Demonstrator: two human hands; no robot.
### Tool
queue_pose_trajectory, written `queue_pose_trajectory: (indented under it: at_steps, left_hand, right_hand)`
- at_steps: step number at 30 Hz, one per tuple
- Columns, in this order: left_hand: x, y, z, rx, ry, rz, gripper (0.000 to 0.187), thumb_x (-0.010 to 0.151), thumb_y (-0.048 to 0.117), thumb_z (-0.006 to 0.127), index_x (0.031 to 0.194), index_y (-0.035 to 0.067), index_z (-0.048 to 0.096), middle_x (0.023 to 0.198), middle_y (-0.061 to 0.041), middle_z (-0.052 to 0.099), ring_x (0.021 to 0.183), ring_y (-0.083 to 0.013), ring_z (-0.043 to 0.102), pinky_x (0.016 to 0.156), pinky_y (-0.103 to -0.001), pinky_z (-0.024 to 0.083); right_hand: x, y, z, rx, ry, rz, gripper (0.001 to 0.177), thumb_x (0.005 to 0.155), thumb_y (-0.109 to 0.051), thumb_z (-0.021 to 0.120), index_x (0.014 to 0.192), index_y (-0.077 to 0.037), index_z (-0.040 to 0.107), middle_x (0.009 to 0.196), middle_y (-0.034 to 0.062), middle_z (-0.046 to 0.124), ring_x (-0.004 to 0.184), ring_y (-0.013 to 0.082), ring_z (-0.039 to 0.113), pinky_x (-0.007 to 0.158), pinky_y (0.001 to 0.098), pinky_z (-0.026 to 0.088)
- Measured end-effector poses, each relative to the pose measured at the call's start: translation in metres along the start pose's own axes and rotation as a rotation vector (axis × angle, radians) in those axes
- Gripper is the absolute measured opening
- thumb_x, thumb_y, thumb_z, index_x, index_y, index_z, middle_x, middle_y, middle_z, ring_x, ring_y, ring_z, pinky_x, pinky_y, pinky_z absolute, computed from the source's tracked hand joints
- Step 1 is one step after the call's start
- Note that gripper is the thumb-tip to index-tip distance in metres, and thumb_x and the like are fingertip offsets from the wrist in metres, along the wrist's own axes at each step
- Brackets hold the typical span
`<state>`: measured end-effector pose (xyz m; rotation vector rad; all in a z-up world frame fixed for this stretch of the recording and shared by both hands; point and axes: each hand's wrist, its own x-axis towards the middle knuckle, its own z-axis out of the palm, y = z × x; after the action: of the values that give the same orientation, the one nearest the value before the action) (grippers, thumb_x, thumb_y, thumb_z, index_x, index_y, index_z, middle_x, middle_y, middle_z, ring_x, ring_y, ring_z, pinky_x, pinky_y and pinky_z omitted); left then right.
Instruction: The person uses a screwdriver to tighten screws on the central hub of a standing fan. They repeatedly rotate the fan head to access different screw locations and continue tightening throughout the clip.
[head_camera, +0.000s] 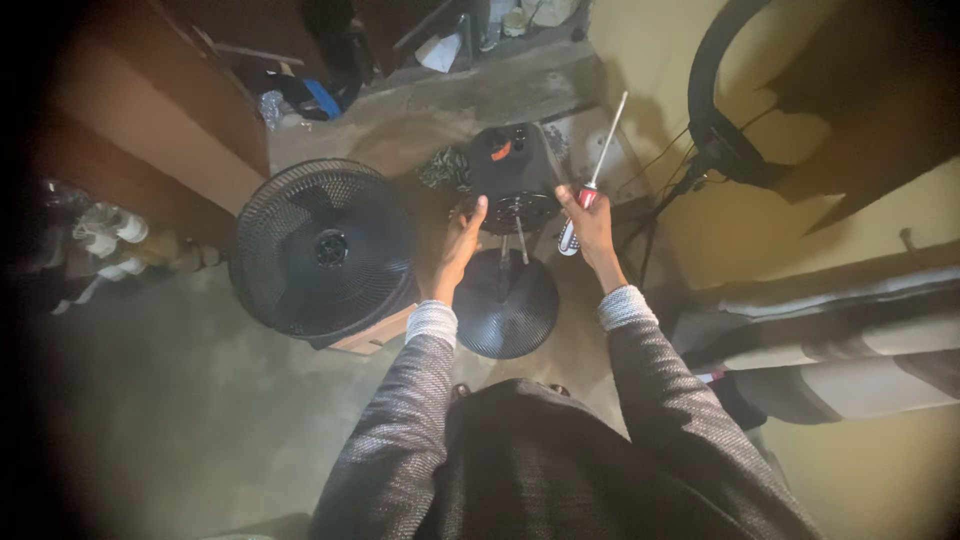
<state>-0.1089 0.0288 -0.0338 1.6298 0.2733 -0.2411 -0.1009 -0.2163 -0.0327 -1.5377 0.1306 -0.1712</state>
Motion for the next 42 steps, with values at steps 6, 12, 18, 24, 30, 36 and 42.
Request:
queue_pose_trajectory:
  at_steps: [6, 12, 18, 24, 30, 36, 42]
  left_hand:
    - [-0.002, 0.003, -0.003, 0.123, -0.011, 0.03, 0.096, 0.089, 0.075, 0.055, 0.148, -0.001, 0.045, 0.148, -0.021, 0.049, 0.132, -0.029, 0.052, 0.101, -0.04, 0.053]
    - [-0.011, 0.016, 0.009, 0.181, 0.138, 0.163, 0.091, 0.089, 0.075, 0.051, 0.138, -0.001, 0.059, 0.139, -0.022, 0.063, 0.127, -0.0304, 0.061, 0.104, -0.042, 0.046]
    - [-0.024, 0.021, 0.002, 0.361, 0.092, 0.205, 0.083, 0.103, 0.069, 0.045, 0.156, 0.005, 0.037, 0.151, -0.02, 0.053, 0.136, -0.0328, 0.054, 0.112, -0.043, 0.041]
    - [-0.033, 0.021, 0.01, 0.323, 0.01, 0.344, 0.091, 0.095, 0.066, 0.047, 0.164, 0.019, 0.012, 0.146, -0.017, 0.059, 0.123, -0.0312, 0.068, 0.108, -0.041, 0.048]
    - [-0.005, 0.002, 0.011, 0.435, 0.161, 0.405, 0.075, 0.1, 0.061, 0.049, 0.163, 0.032, 0.021, 0.151, -0.023, 0.054, 0.121, -0.0463, 0.063, 0.103, -0.054, 0.049]
    - [0.006, -0.012, 0.008, 0.309, 0.188, 0.391, 0.076, 0.097, 0.064, 0.047, 0.161, 0.029, 0.025, 0.144, -0.027, 0.058, 0.123, -0.0481, 0.061, 0.101, -0.053, 0.051]
    - [-0.006, 0.001, -0.003, 0.254, 0.163, 0.147, 0.088, 0.092, 0.068, 0.045, 0.163, 0.021, 0.02, 0.13, -0.019, 0.066, 0.117, -0.0354, 0.067, 0.101, -0.046, 0.051]
  right_hand:
    - [0.0, 0.001, 0.003, -0.081, -0.023, -0.085, 0.053, 0.087, -0.028, 0.088, 0.065, -0.015, 0.042, 0.058, -0.0076, 0.044, 0.05, 0.0041, 0.041, 0.046, 0.0264, 0.033]
    - [-0.002, -0.001, 0.009, -0.146, 0.083, -0.073, 0.054, 0.087, -0.028, 0.087, 0.06, -0.013, 0.042, 0.056, -0.0064, 0.045, 0.048, 0.0055, 0.042, 0.045, 0.0279, 0.035]
    - [0.0, 0.004, 0.002, -0.25, 0.043, -0.111, 0.057, 0.09, -0.033, 0.084, 0.061, -0.012, 0.04, 0.057, -0.0065, 0.041, 0.052, 0.0052, 0.037, 0.046, 0.0286, 0.033]
    - [0.001, 0.012, 0.007, -0.247, 0.043, -0.141, 0.057, 0.091, -0.038, 0.083, 0.062, -0.011, 0.042, 0.057, -0.0069, 0.042, 0.051, 0.005, 0.038, 0.045, 0.0287, 0.033]
    - [0.003, 0.013, 0.008, -0.346, 0.036, -0.163, 0.062, 0.09, -0.04, 0.084, 0.059, -0.009, 0.04, 0.052, -0.0035, 0.043, 0.047, 0.0068, 0.041, 0.043, 0.0301, 0.034]
    - [0.007, 0.009, 0.018, -0.354, 0.043, -0.212, 0.051, 0.092, -0.04, 0.08, 0.067, -0.009, 0.048, 0.055, -0.0035, 0.048, 0.05, 0.0057, 0.045, 0.045, 0.0285, 0.038]
    - [0.0, -0.003, 0.006, -0.227, 0.059, -0.21, 0.041, 0.103, -0.031, 0.072, 0.074, -0.005, 0.061, 0.065, -0.0035, 0.055, 0.06, 0.0059, 0.047, 0.053, 0.0266, 0.039]
